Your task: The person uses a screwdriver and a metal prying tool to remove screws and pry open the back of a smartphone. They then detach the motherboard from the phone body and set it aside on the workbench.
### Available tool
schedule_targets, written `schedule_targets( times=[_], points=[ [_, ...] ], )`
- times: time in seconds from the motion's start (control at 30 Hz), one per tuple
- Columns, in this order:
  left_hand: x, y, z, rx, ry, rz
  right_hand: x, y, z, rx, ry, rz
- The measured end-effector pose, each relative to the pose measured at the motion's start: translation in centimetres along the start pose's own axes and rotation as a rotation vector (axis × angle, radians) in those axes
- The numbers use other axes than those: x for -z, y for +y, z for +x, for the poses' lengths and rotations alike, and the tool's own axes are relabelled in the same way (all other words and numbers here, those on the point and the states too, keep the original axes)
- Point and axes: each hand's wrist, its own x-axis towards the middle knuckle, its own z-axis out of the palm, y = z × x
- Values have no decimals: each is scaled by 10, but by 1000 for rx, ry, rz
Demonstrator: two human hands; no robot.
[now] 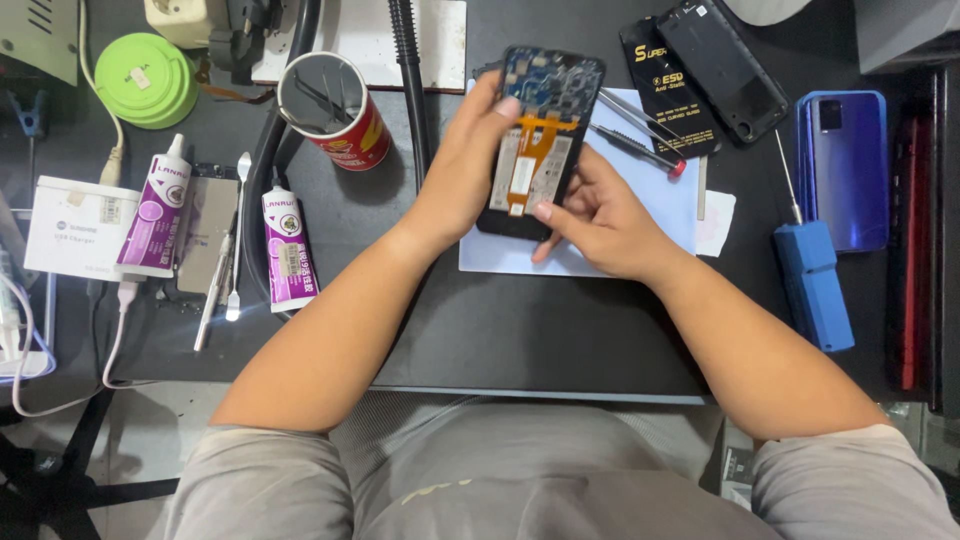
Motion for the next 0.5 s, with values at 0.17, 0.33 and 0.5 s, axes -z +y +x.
schedule_targets(
  times=[0.17, 0.33, 0.5],
  points=[
    [-4, -7, -1, -83, -6, 85, -1, 4, 0, 73, 23, -58],
    [-9, -4, -6, -70, 81, 147, -10, 6, 0, 103, -17, -191],
    [-12, 3, -8, -108, 138, 201, -15, -1, 0, 97, -46, -372]
  ],
)
